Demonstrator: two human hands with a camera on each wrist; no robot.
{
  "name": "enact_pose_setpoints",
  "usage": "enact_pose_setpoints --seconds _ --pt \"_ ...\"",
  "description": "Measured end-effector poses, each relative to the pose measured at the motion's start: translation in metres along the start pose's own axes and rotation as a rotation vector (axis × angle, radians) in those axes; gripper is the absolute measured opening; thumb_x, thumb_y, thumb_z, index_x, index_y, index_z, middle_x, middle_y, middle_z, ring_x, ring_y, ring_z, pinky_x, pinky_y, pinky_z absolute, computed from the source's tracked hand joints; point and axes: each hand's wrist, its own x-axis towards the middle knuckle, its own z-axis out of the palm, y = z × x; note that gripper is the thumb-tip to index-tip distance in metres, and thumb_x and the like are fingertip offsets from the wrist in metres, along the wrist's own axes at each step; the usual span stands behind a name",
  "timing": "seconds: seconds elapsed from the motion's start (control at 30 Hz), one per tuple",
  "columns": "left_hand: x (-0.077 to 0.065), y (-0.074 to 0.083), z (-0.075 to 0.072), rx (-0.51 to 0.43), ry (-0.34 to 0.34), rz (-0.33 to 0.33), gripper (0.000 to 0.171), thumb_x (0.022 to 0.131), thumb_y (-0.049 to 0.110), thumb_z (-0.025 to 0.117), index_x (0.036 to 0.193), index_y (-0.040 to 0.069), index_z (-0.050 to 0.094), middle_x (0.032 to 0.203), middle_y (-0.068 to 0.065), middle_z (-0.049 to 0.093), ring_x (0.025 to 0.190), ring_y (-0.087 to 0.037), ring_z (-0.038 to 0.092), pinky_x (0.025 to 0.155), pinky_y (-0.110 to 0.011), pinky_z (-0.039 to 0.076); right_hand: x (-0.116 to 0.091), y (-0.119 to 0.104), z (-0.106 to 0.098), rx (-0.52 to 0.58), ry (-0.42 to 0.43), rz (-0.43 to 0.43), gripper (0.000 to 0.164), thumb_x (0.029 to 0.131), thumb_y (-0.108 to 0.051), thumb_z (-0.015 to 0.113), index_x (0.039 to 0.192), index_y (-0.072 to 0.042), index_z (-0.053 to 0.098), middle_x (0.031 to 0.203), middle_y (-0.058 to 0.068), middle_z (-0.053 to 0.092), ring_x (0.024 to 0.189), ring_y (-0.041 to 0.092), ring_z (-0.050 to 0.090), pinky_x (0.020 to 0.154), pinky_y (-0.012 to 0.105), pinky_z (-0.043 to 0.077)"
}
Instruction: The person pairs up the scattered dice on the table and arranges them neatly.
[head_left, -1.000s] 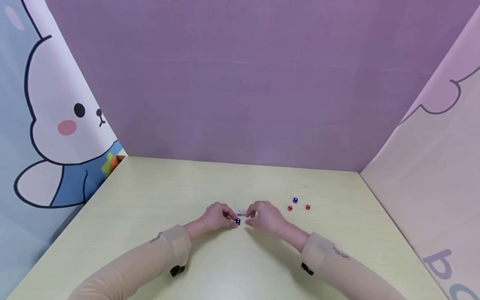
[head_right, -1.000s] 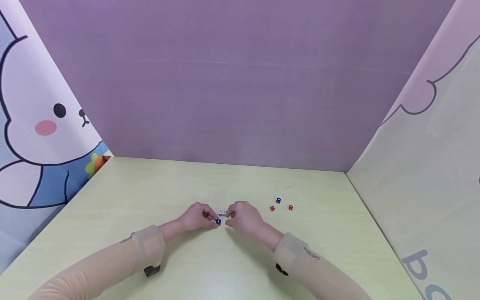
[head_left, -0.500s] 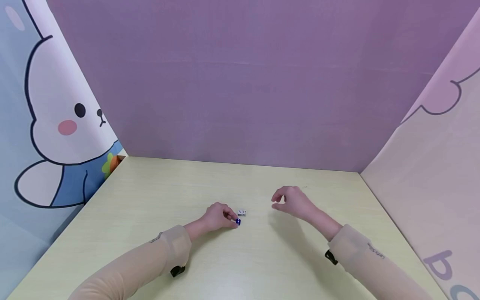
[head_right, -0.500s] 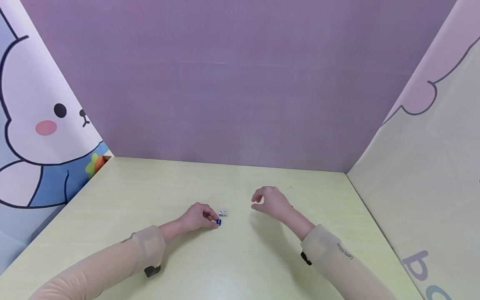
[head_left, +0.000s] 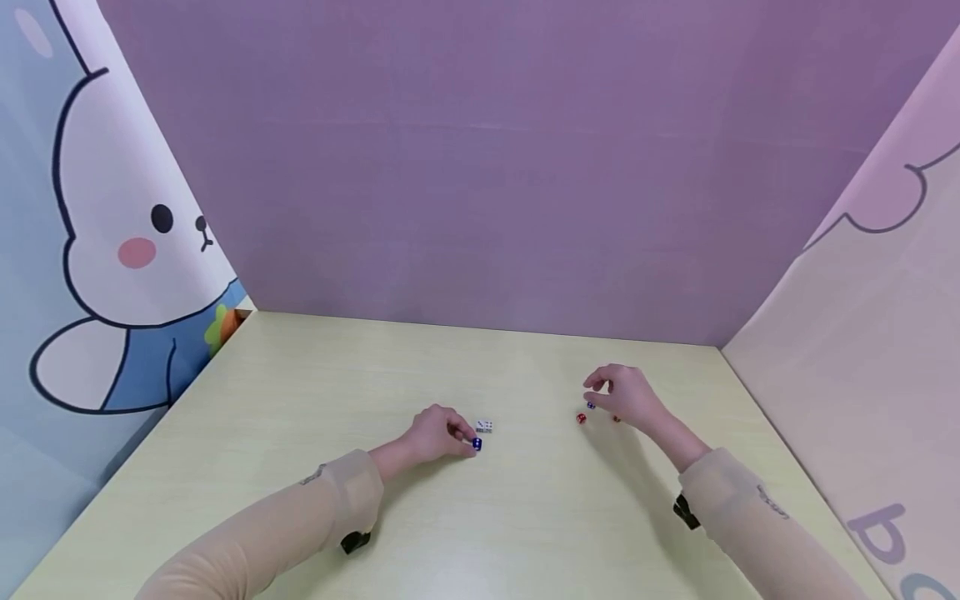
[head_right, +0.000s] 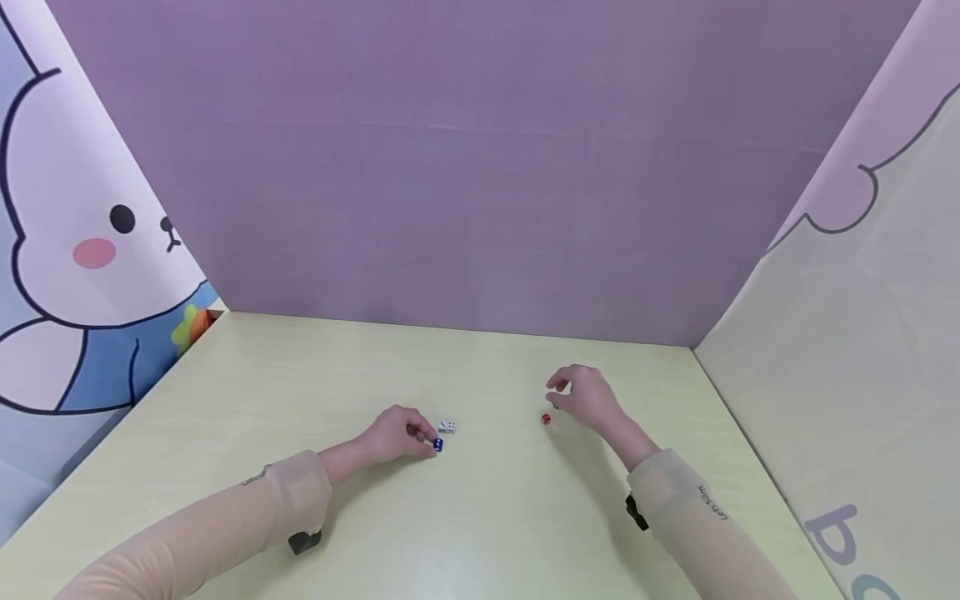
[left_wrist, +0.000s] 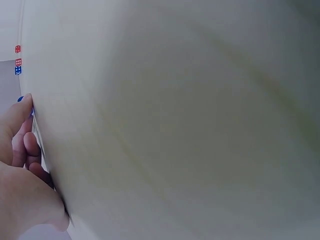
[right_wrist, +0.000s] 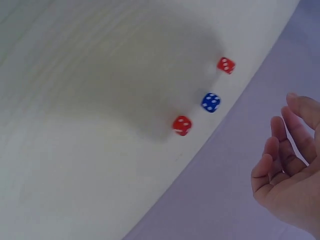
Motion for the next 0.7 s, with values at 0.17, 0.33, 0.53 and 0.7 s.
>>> enact_pose_setpoints --seconds 0.17,0.33,0.53,0.7 --pt "0.000 0.000 0.000 0.003 0.006 -0.004 0.018 0.069 0.020 0.084 0.083 0.016 0.073 0.076 0.005 0.060 0.072 -0.012 0.052 0.069 -0.027 0.041 0.002 0.019 0.008 0.021 0.011 0.046 0.018 0.082 -0.011 0.071 0.097 -0.002 0.070 0.086 0.006 0.066 0.070 0.016 0.047 0.060 0.027 0.039" --pt "0.000 0.001 0.000 0.008 0.005 -0.010 0.018 0.069 0.020 0.084 0.083 0.016 0.073 0.076 0.005 0.060 0.072 -0.011 0.052 0.069 -0.027 0.040 0.003 0.037 0.015 0.063 0.008 0.098 0.021 0.083 -0.013 0.071 0.101 -0.001 0.069 0.088 0.009 0.065 0.072 0.017 0.048 0.058 0.026 0.039" --pt "0.000 0.002 0.000 0.006 0.006 -0.017 0.018 0.069 0.020 0.084 0.083 0.016 0.073 0.076 0.005 0.060 0.072 -0.012 0.051 0.069 -0.027 0.040 0.003 0.051 0.022 0.122 -0.002 0.154 0.021 0.084 -0.013 0.070 0.101 -0.001 0.069 0.087 0.009 0.065 0.068 0.016 0.049 0.053 0.025 0.042" --pt "0.001 0.001 0.001 0.005 0.003 -0.011 0.018 0.069 0.020 0.084 0.083 0.017 0.073 0.076 0.005 0.060 0.072 -0.012 0.052 0.070 -0.028 0.040 0.003 0.055 0.026 0.152 -0.032 0.196 0.018 0.085 -0.014 0.069 0.099 -0.002 0.069 0.086 0.009 0.063 0.063 0.014 0.052 0.052 0.025 0.043"
